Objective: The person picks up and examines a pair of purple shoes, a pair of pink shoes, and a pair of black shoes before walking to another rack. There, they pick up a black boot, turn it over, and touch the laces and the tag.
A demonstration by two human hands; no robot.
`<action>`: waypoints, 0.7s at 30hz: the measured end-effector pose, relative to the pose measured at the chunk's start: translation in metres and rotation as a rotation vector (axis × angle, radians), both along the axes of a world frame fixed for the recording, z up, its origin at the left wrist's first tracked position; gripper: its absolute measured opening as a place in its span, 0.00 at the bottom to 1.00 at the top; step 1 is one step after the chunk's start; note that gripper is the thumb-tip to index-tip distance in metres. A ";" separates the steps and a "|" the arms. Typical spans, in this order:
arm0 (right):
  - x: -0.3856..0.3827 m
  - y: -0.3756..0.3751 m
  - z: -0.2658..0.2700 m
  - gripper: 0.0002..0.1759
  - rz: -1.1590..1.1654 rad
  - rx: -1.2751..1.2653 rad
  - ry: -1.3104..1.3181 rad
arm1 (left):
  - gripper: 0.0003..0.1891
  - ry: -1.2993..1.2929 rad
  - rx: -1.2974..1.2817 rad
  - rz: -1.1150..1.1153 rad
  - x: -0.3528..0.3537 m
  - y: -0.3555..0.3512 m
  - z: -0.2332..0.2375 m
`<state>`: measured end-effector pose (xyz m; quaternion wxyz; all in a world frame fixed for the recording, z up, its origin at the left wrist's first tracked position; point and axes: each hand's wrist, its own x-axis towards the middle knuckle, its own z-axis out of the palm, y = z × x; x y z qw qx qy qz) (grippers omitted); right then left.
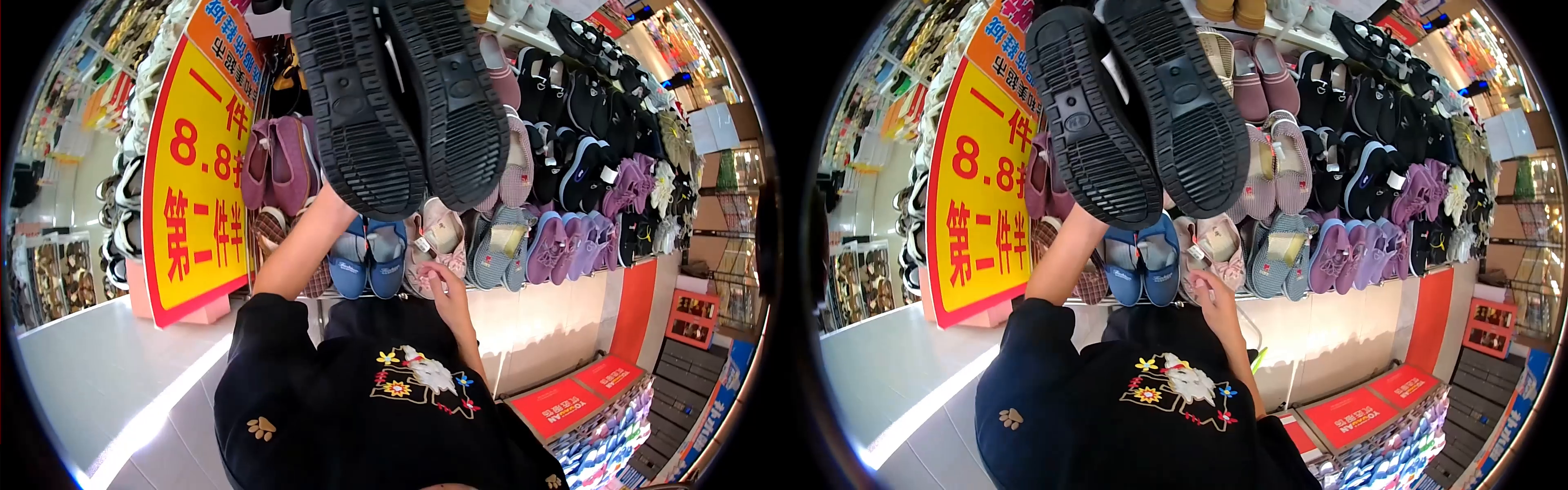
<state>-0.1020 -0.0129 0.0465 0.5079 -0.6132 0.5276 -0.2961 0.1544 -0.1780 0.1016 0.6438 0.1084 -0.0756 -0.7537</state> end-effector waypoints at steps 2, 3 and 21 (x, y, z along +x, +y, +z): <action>-0.010 -0.003 0.002 0.13 -0.011 -0.011 -0.008 | 0.16 -0.012 -0.002 0.009 -0.014 0.007 0.004; -0.016 -0.004 0.001 0.13 -0.006 -0.013 -0.015 | 0.16 -0.018 -0.006 0.010 -0.021 0.010 0.007; -0.097 -0.011 -0.037 0.14 -0.014 0.018 -0.178 | 0.15 -0.253 -0.014 0.171 -0.100 0.050 0.060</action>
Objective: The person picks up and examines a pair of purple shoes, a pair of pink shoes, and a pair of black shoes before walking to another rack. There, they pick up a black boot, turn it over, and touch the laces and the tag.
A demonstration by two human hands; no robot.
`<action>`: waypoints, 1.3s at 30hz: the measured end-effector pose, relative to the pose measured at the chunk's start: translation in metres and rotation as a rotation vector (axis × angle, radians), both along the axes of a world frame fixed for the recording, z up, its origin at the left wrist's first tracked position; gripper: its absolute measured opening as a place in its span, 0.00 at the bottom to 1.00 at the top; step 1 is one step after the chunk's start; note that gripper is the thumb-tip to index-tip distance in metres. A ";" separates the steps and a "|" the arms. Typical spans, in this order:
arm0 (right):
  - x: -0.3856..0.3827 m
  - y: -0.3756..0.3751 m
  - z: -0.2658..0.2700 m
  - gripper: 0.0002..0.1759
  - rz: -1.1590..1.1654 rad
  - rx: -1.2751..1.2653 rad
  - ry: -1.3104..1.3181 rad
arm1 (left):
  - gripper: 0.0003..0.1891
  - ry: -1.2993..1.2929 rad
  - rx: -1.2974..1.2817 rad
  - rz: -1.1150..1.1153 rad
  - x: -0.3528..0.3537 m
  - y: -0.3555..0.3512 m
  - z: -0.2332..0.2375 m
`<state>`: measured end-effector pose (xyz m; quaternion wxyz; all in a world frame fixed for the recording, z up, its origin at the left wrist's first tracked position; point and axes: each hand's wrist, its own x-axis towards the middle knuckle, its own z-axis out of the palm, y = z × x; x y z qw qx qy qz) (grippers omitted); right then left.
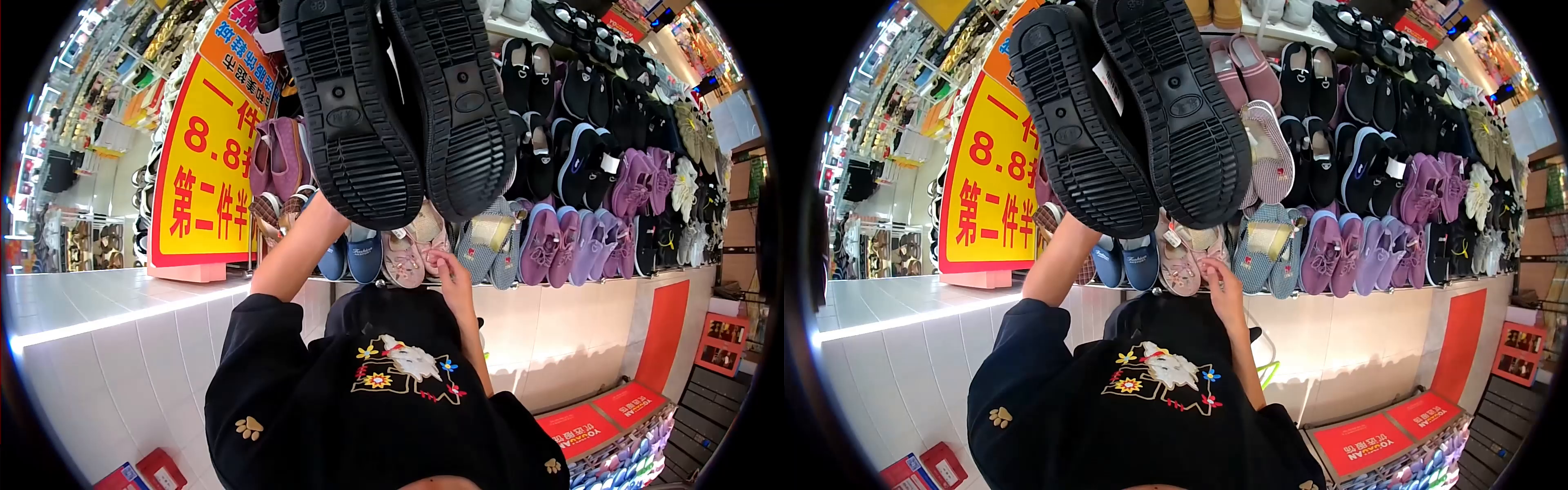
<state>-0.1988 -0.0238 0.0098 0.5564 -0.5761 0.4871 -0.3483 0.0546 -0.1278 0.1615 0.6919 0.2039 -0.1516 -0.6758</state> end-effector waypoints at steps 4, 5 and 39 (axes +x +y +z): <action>-0.016 0.003 -0.007 0.13 -0.076 -0.038 0.001 | 0.15 -0.265 0.005 0.193 -0.019 0.024 0.024; -0.019 0.002 -0.009 0.14 -0.065 -0.031 0.015 | 0.15 -0.609 -0.031 0.283 -0.028 0.035 0.038; 0.028 -0.019 -0.006 0.19 -0.173 -0.277 0.297 | 0.09 -2.032 -0.212 0.188 -0.027 0.086 -0.084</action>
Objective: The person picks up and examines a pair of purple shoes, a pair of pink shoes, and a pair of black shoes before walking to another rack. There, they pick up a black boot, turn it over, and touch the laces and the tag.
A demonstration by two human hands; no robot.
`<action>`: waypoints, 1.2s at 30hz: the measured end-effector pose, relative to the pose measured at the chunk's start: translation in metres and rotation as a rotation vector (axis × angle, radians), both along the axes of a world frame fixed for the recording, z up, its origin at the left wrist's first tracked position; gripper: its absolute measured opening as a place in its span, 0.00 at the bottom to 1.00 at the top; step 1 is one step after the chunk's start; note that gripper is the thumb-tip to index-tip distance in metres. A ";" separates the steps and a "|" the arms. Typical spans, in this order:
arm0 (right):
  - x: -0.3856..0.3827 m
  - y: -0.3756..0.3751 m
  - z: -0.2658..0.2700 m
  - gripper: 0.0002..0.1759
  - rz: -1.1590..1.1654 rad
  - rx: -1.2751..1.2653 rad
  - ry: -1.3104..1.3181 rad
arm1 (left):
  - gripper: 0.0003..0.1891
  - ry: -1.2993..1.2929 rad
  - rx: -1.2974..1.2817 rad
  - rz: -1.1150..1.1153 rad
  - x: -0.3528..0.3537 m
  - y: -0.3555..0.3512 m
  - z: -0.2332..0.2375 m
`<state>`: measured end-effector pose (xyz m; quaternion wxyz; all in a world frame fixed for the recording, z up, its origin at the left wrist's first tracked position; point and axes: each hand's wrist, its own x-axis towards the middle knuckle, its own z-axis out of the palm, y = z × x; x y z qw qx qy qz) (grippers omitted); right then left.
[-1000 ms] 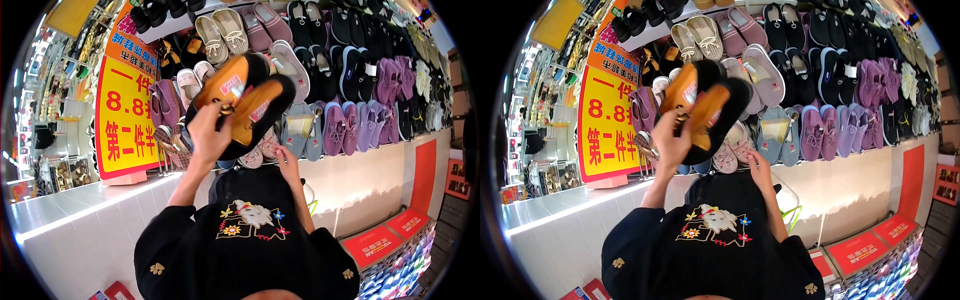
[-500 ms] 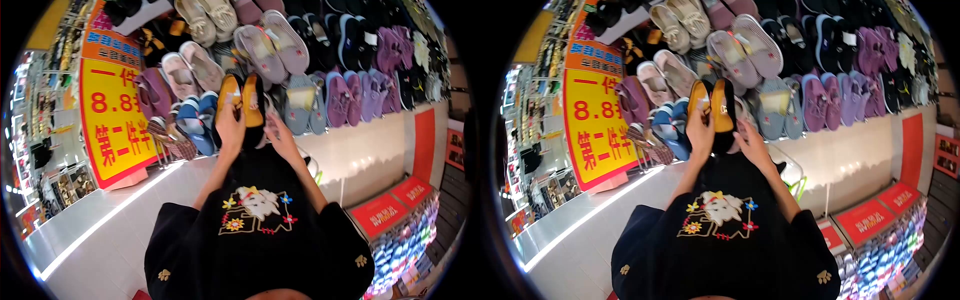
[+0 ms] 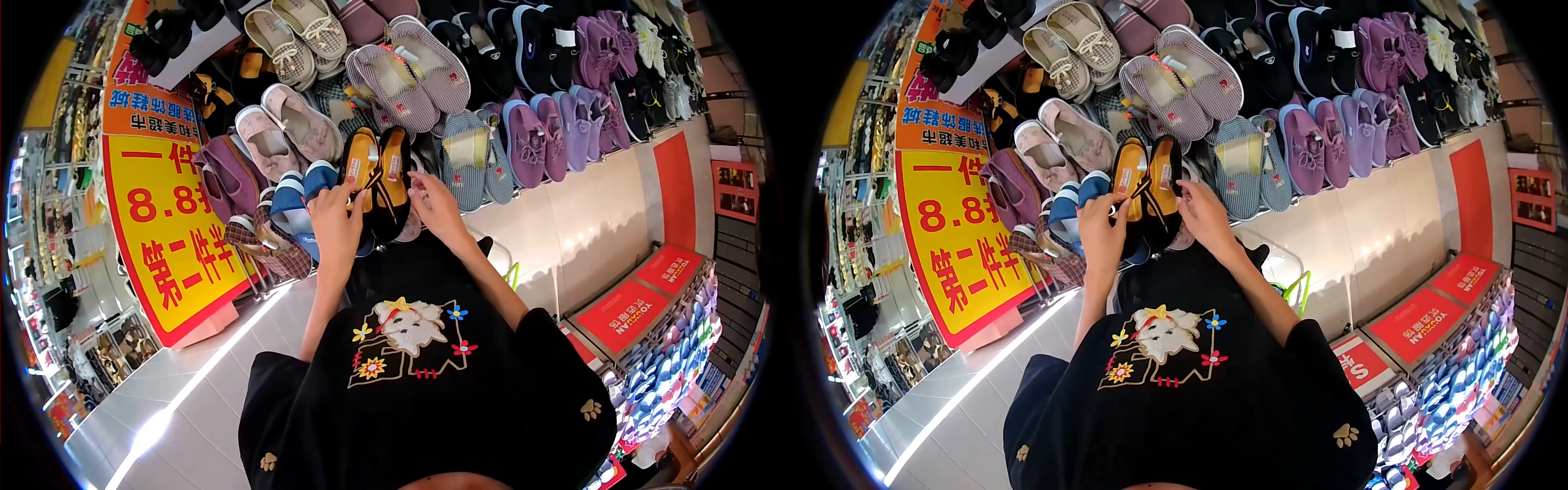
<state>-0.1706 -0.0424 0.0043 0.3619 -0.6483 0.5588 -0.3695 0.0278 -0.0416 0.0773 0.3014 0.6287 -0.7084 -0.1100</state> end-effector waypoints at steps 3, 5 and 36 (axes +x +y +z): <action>0.007 -0.009 0.003 0.20 -0.043 -0.064 -0.001 | 0.08 0.026 0.028 -0.037 0.006 0.000 0.012; 0.010 -0.015 0.008 0.20 -0.024 -0.025 0.066 | 0.08 0.074 0.039 -0.072 0.008 -0.001 0.017; 0.001 0.005 0.023 0.15 -0.173 0.501 -0.978 | 0.07 0.393 0.163 -0.373 -0.021 -0.036 -0.029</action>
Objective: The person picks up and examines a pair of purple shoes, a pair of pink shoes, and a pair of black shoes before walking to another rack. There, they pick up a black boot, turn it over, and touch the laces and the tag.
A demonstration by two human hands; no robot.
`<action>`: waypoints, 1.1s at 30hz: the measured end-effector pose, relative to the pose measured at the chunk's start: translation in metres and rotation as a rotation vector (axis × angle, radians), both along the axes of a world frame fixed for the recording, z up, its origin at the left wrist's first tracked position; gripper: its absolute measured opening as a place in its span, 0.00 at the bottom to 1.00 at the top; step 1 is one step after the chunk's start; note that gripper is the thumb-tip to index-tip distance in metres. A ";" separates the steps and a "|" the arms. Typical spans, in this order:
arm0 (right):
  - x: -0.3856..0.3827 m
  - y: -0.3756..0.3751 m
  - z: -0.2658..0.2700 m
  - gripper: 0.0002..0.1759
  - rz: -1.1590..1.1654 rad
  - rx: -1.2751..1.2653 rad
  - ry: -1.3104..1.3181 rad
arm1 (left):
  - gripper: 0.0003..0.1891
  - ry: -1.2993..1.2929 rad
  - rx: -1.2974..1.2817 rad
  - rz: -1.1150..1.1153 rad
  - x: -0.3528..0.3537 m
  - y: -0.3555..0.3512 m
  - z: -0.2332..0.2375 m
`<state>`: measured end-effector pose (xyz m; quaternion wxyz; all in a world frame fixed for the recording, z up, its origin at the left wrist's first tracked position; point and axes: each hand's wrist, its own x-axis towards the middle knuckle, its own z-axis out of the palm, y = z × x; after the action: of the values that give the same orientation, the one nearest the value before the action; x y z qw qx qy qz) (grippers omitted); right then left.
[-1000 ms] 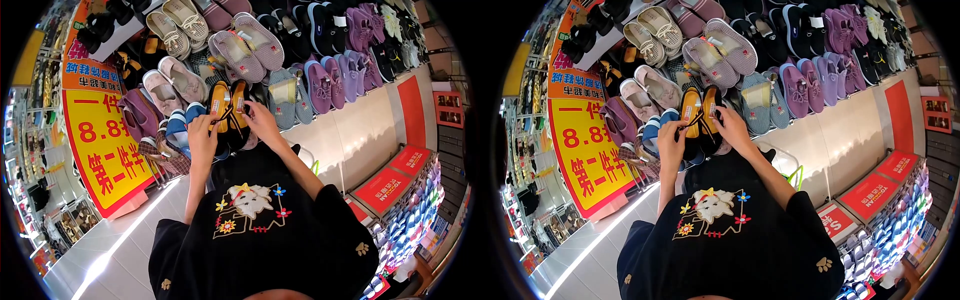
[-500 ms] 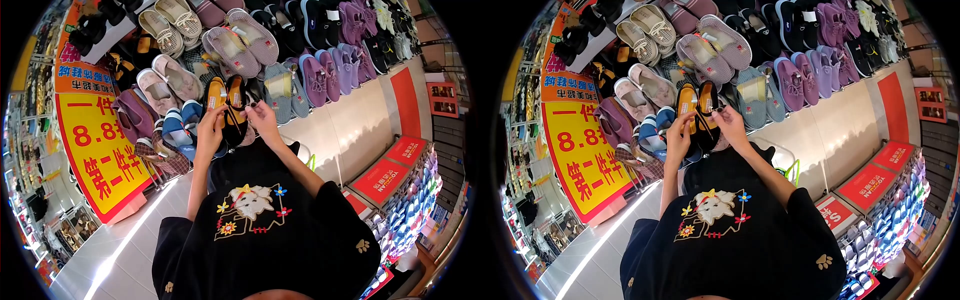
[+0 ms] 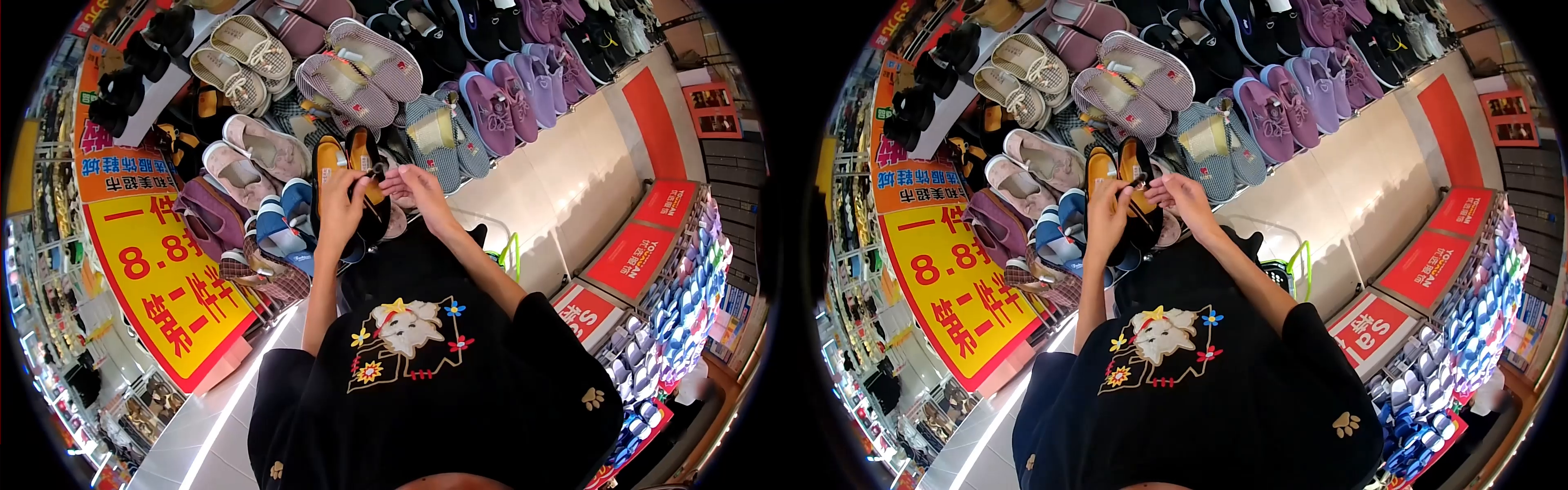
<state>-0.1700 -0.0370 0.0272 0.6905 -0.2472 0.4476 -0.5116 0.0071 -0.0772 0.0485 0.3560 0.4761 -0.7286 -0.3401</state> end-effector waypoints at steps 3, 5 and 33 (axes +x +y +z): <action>0.011 -0.007 -0.021 0.16 -0.082 -0.032 0.181 | 0.10 -0.019 0.031 0.027 0.016 -0.005 0.001; 0.022 -0.012 -0.028 0.19 0.007 -0.202 0.862 | 0.10 -0.032 0.046 0.019 0.018 -0.005 -0.002; -0.015 -0.025 -0.070 0.05 0.079 -0.138 0.302 | 0.08 -0.411 -0.156 -0.040 -0.020 -0.008 -0.008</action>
<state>-0.1855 -0.0621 -0.0430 0.6163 -0.3856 0.5001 -0.4705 -0.0128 -0.0850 0.0402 0.2288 0.4920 -0.8193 -0.1855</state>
